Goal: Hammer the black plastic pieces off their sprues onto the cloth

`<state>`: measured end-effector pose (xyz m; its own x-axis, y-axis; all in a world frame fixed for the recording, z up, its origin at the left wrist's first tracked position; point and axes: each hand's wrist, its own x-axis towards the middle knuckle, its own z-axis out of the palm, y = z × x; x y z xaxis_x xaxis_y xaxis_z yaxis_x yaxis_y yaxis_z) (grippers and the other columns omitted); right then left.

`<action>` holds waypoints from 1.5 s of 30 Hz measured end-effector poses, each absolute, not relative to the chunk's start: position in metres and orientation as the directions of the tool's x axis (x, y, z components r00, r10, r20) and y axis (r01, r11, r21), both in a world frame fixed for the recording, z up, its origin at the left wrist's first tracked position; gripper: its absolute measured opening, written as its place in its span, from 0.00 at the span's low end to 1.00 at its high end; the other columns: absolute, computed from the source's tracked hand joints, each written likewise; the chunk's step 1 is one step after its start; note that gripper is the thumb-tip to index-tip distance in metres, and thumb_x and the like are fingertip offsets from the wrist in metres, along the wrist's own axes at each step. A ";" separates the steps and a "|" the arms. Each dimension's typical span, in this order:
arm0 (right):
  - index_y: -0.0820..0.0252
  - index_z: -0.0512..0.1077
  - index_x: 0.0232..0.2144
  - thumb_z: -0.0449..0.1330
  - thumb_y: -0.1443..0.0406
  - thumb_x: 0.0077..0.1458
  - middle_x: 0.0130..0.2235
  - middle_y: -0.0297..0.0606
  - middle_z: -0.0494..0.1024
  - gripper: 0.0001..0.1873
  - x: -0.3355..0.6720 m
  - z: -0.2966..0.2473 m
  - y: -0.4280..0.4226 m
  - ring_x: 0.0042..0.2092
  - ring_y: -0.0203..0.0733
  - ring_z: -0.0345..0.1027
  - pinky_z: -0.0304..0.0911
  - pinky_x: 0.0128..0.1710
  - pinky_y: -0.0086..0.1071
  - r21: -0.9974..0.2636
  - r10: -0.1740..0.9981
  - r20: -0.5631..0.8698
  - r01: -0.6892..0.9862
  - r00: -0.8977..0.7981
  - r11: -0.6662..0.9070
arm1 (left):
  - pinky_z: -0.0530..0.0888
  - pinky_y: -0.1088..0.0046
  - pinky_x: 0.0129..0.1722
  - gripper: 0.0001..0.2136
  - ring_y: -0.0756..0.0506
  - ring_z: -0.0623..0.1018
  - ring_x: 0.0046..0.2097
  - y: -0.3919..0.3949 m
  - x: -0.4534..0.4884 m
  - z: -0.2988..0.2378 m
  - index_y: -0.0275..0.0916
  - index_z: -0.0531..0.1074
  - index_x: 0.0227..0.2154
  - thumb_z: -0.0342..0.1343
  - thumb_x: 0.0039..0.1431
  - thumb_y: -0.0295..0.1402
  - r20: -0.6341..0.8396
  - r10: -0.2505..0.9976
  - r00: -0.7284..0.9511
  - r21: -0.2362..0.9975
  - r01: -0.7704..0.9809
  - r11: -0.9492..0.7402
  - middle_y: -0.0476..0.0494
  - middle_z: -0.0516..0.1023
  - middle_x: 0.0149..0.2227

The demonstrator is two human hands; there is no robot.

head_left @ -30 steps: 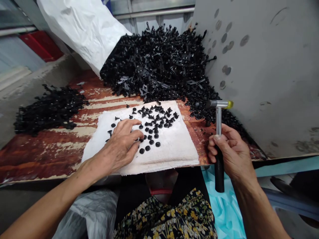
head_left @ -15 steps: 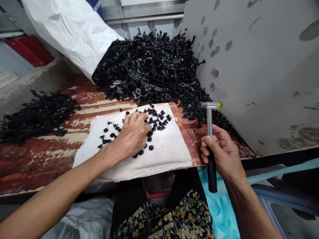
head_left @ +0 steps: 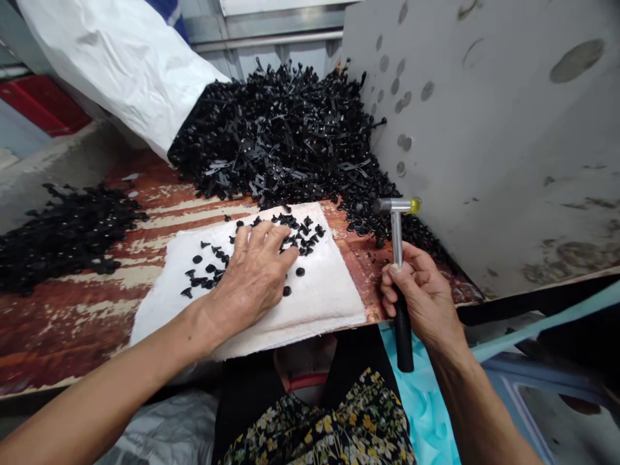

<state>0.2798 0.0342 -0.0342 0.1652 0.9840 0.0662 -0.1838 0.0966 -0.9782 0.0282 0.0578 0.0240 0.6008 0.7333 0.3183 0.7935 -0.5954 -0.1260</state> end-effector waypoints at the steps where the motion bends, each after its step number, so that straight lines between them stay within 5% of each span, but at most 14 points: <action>1: 0.53 0.64 0.49 0.66 0.56 0.52 0.23 0.22 0.68 0.25 0.279 -0.033 0.034 0.18 0.30 0.58 0.58 0.12 0.22 -0.976 0.984 0.061 -0.195 0.168 0.094 | 0.65 0.43 0.54 0.16 0.31 0.66 0.58 0.064 0.024 0.025 0.38 0.77 0.41 0.48 0.56 0.19 0.345 0.737 0.581 -0.121 0.807 -0.578 0.31 0.71 0.54; 4: 0.52 0.64 0.49 0.68 0.54 0.50 0.23 0.21 0.68 0.27 0.278 -0.029 0.032 0.17 0.30 0.57 0.58 0.11 0.22 -0.972 0.985 0.029 -0.227 0.169 0.068 | 0.67 0.46 0.54 0.14 0.31 0.67 0.57 0.093 0.008 0.029 0.37 0.77 0.40 0.48 0.56 0.22 0.386 0.778 0.496 -0.040 0.851 -0.523 0.31 0.72 0.53; 7: 0.52 0.64 0.48 0.68 0.51 0.51 0.22 0.21 0.68 0.27 0.277 -0.029 0.032 0.17 0.30 0.57 0.58 0.11 0.22 -0.968 0.986 0.001 -0.246 0.169 0.043 | 0.69 0.53 0.53 0.13 0.37 0.73 0.51 0.138 0.001 0.039 0.38 0.76 0.40 0.48 0.58 0.26 0.285 0.889 0.358 0.171 0.894 -0.415 0.37 0.77 0.46; 13: 0.51 0.65 0.50 0.67 0.48 0.52 0.20 0.21 0.66 0.29 0.274 -0.038 0.035 0.15 0.30 0.55 0.54 0.11 0.23 -0.961 0.984 0.015 -0.271 0.180 0.064 | 0.74 0.67 0.46 0.12 0.43 0.78 0.43 0.210 0.040 0.055 0.36 0.75 0.44 0.51 0.62 0.32 0.265 0.921 0.285 0.272 0.894 -0.355 0.40 0.79 0.41; 20: 0.55 0.62 0.54 0.65 0.44 0.52 0.19 0.21 0.67 0.35 0.280 -0.041 0.036 0.14 0.29 0.56 0.57 0.13 0.24 -0.966 0.994 -0.032 -0.260 0.102 -0.005 | 0.77 0.57 0.48 0.14 0.42 0.78 0.48 0.239 0.073 0.057 0.37 0.73 0.50 0.57 0.64 0.38 0.250 0.941 0.229 0.375 0.873 -0.312 0.39 0.76 0.50; 23: 0.55 0.62 0.55 0.66 0.45 0.52 0.19 0.21 0.67 0.35 0.281 -0.041 0.036 0.14 0.29 0.57 0.57 0.13 0.23 -0.964 0.994 -0.034 -0.267 0.103 -0.006 | 0.76 0.62 0.45 0.09 0.43 0.79 0.44 0.242 0.059 0.076 0.35 0.76 0.41 0.55 0.64 0.33 0.313 0.939 0.144 0.469 0.836 -0.285 0.40 0.79 0.42; 27: 0.55 0.62 0.52 0.66 0.45 0.50 0.18 0.19 0.67 0.35 0.280 -0.034 0.037 0.13 0.29 0.56 0.56 0.12 0.23 -0.962 0.994 -0.017 -0.271 0.110 0.014 | 0.74 0.72 0.32 0.10 0.47 0.78 0.32 0.213 0.038 0.098 0.35 0.75 0.33 0.49 0.60 0.32 0.364 0.925 0.104 0.608 0.726 -0.321 0.46 0.78 0.28; 33: 0.55 0.62 0.34 0.68 0.46 0.47 0.15 0.18 0.65 0.26 0.266 -0.021 0.033 0.11 0.28 0.52 0.53 0.10 0.22 -0.967 0.992 0.019 -0.251 0.123 0.050 | 0.69 0.76 0.25 0.09 0.51 0.72 0.23 0.139 0.035 0.101 0.37 0.72 0.25 0.56 0.50 0.38 0.391 0.906 0.159 0.767 0.488 -0.416 0.52 0.71 0.20; 37: 0.56 0.64 0.35 0.65 0.46 0.51 0.14 0.18 0.63 0.24 0.250 -0.024 0.008 0.13 0.27 0.54 0.55 0.13 0.20 -0.972 0.988 0.013 -0.228 0.157 0.049 | 0.67 0.77 0.24 0.07 0.51 0.71 0.22 0.094 0.047 0.093 0.38 0.71 0.24 0.57 0.49 0.36 0.373 0.925 0.069 0.848 0.380 -0.370 0.53 0.71 0.18; 42: 0.57 0.66 0.35 0.65 0.44 0.51 0.20 0.23 0.69 0.25 0.241 -0.024 -0.039 0.13 0.24 0.53 0.52 0.11 0.19 -0.966 0.998 -0.020 -0.259 0.068 -0.002 | 0.68 0.76 0.29 0.07 0.51 0.72 0.26 0.015 0.063 0.060 0.38 0.74 0.25 0.53 0.55 0.32 0.160 0.889 0.429 0.886 0.335 -0.321 0.51 0.74 0.22; 45: 0.57 0.64 0.32 0.68 0.46 0.49 0.25 0.26 0.72 0.25 0.239 -0.027 -0.059 0.13 0.22 0.52 0.50 0.09 0.18 -0.958 0.997 -0.077 -0.277 -0.011 -0.077 | 0.70 0.76 0.33 0.05 0.51 0.73 0.29 -0.021 0.069 0.035 0.38 0.73 0.27 0.55 0.56 0.33 0.100 0.913 0.396 0.949 0.238 -0.207 0.49 0.75 0.25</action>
